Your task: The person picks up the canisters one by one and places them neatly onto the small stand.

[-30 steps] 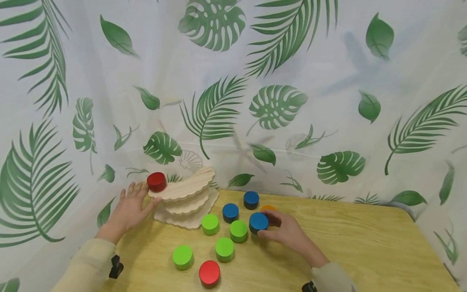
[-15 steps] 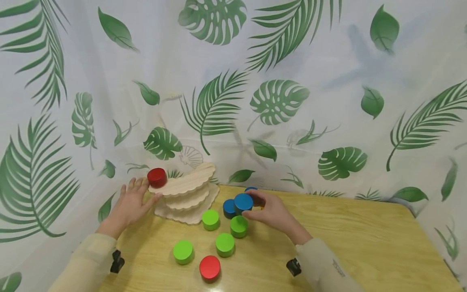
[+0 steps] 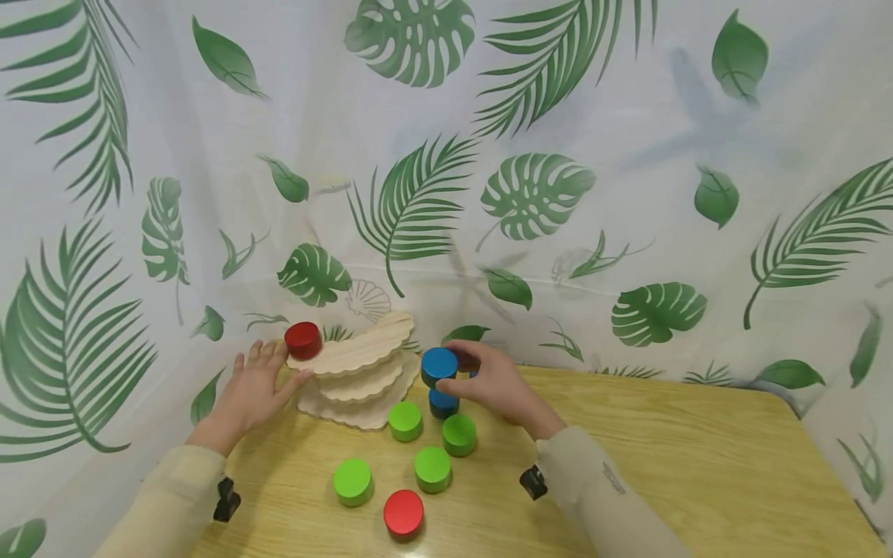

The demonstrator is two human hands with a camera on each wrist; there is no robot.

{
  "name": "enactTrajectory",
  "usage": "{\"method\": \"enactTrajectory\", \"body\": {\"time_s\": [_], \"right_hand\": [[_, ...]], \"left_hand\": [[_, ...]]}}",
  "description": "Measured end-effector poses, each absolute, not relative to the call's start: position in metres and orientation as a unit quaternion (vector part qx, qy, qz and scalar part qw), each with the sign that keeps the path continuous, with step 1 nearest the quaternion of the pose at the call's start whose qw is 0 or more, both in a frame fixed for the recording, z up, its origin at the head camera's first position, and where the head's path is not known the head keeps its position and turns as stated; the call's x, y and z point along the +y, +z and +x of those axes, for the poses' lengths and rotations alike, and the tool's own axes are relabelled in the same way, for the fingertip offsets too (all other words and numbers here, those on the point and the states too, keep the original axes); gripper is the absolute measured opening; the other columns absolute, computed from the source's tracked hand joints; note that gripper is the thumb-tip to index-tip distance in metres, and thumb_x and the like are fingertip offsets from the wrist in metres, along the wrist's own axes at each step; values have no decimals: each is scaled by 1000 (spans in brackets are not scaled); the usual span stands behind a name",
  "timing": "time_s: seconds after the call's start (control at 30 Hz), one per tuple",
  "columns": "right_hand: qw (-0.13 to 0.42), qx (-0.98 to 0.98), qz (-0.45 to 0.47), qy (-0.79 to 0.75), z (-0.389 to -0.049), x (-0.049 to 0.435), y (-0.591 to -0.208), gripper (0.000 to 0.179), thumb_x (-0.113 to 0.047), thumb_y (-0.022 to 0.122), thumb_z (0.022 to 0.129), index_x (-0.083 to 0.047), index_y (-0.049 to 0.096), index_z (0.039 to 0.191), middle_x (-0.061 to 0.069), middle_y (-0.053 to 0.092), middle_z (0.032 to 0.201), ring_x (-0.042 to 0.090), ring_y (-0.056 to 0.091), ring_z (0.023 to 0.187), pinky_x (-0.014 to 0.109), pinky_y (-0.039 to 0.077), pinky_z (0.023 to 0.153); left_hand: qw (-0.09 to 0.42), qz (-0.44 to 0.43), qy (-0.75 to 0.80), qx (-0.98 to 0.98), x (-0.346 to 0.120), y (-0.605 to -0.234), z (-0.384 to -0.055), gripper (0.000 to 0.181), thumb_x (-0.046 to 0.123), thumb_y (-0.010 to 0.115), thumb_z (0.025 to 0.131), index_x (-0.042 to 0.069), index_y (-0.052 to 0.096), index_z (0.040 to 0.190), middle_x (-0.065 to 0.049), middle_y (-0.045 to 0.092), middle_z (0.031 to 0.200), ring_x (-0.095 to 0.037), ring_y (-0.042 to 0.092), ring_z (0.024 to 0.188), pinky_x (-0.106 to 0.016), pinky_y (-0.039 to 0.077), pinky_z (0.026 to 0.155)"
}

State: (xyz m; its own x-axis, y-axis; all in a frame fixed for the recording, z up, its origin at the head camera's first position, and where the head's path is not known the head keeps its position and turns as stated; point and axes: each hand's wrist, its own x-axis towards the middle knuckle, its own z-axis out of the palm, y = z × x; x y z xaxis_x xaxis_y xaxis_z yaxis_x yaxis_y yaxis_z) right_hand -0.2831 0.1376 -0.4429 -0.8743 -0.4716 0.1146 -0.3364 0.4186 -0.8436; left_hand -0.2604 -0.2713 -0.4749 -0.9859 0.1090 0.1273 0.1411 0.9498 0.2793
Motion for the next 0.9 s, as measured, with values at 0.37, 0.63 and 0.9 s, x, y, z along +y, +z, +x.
{"method": "enactTrajectory", "body": {"time_s": [0.37, 0.63, 0.9], "right_hand": [[60, 847, -240, -471, -295, 108, -432, 59, -30, 84, 90, -13, 64, 143, 7, 74, 131, 26, 71, 120, 49, 57, 106], [73, 836, -250, -483, -305, 82, -428, 57, -30, 83, 92, -13, 64, 143, 6, 73, 130, 24, 70, 119, 46, 56, 106], [70, 827, -273, -487, -311, 50, -429, 51, -26, 83, 91, -13, 67, 138, 6, 74, 128, 23, 72, 115, 45, 57, 104]], "left_hand": [[58, -64, -153, -985, -272, -476, -259, 91, 64, 42, 107, -8, 32, 161, -35, 24, 168, -56, 12, 159, -74, 8, 126], [61, -66, -153, -984, -271, -476, -260, 91, 65, 43, 107, -8, 32, 161, -35, 24, 168, -56, 13, 159, -74, 8, 126], [67, -63, -148, -985, -273, -477, -261, 91, 64, 44, 106, -8, 32, 161, -35, 25, 168, -55, 14, 159, -73, 10, 127]]}}
